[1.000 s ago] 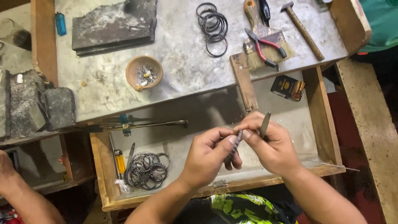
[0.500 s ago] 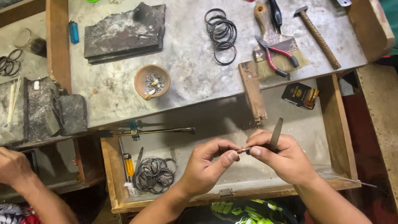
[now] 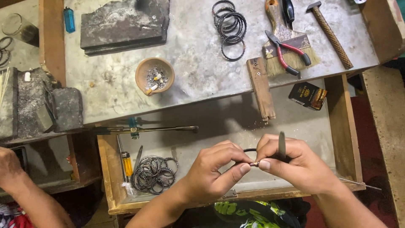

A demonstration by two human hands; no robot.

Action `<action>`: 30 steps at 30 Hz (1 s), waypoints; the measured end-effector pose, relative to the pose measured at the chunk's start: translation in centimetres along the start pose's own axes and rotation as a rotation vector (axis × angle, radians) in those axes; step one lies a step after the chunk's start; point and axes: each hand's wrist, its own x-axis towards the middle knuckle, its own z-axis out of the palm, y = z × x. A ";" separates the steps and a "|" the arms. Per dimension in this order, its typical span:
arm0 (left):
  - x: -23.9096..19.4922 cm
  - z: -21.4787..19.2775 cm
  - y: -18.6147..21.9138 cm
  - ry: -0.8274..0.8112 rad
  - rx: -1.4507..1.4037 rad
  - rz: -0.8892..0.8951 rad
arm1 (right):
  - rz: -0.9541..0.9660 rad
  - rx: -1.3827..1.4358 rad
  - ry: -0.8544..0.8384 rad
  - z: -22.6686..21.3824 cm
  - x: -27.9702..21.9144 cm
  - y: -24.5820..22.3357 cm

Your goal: Filing a metal bangle to smooth the surface and joints at a jewelry workbench.

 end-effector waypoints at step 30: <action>-0.6 2.4 -0.3 0.180 -0.531 -0.612 | -0.156 -0.094 0.260 2.1 0.4 0.7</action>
